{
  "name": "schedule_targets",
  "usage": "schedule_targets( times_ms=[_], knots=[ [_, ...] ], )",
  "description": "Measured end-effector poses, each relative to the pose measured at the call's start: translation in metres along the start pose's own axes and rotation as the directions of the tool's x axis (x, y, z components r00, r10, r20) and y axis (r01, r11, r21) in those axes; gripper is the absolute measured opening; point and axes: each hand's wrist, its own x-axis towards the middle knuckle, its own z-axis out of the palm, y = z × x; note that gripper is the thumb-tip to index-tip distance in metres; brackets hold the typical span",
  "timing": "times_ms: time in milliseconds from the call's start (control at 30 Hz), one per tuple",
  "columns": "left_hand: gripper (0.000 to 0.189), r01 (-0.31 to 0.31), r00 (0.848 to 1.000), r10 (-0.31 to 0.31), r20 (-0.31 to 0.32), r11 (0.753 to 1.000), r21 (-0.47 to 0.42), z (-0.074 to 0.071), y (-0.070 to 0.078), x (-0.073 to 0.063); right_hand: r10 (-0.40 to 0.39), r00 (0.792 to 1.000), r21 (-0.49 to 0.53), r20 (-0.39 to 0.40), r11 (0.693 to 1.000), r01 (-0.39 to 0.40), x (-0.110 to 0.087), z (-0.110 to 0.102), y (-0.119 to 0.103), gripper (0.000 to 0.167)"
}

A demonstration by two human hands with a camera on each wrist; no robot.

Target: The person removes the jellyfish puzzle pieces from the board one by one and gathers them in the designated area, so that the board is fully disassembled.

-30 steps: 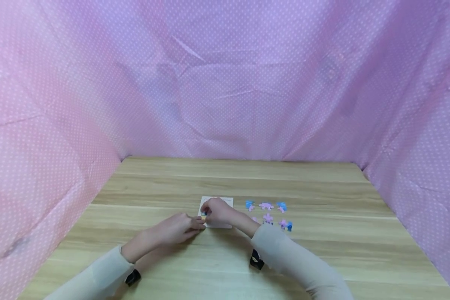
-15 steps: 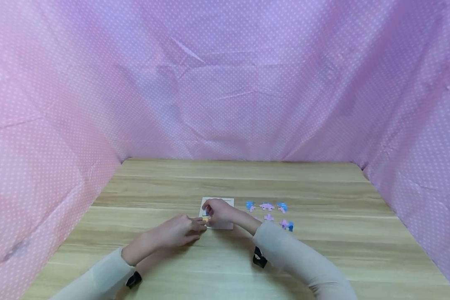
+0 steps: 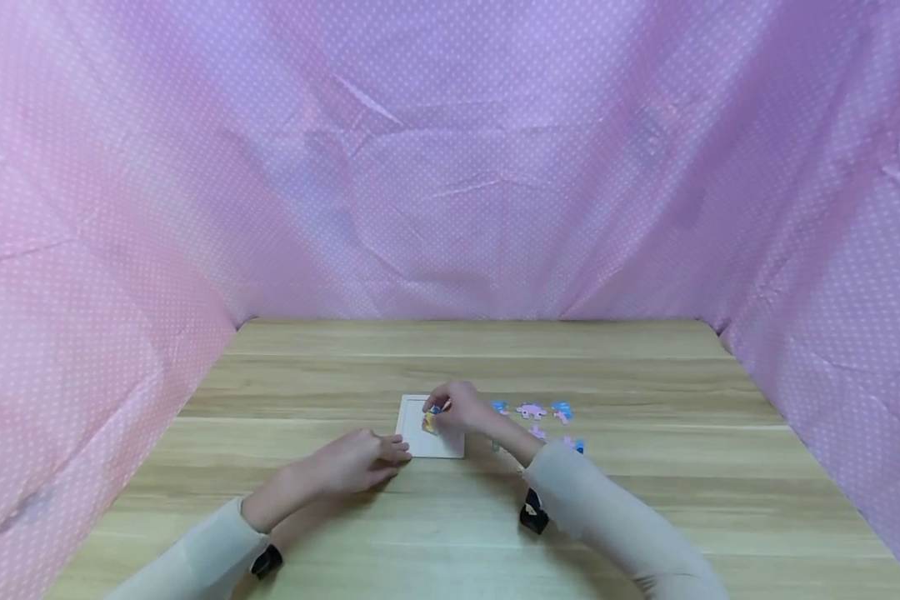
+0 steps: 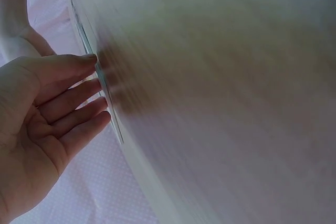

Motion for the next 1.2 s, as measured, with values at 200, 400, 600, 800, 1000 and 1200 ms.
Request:
schedule_targets(
  times_ms=[200,400,600,800,1000,1200],
  knots=[
    [0.023,0.020,1.000,-0.020,0.007,1.000,0.012,-0.003,-0.001,0.001,-0.032,0.999,0.030,0.038,0.999,0.031,-0.016,-0.019,0.006,0.011],
    [0.022,0.005,1.000,-0.006,0.012,0.999,0.043,0.000,-0.002,0.005,-0.027,0.993,0.068,0.116,0.997,0.019,-0.041,-0.040,0.015,0.010],
    [0.022,0.031,0.999,-0.032,0.012,0.998,0.063,-0.001,-0.001,0.006,-0.085,0.974,0.091,0.209,0.994,0.067,-0.062,-0.053,0.026,0.010],
    [0.022,0.030,0.999,-0.031,0.014,0.998,0.062,-0.001,-0.001,0.004,-0.064,0.955,0.095,0.291,0.995,0.037,-0.082,-0.047,0.025,0.012],
    [0.023,0.036,0.999,-0.037,0.024,0.999,0.030,-0.002,0.000,-0.002,-0.007,0.962,0.058,0.273,0.998,-0.009,-0.092,-0.036,0.017,0.012],
    [0.021,0.030,0.999,-0.030,0.014,0.999,0.033,-0.004,0.001,-0.001,-0.027,0.975,-0.083,0.221,0.995,0.047,-0.094,-0.030,0.011,0.017]
  ],
)
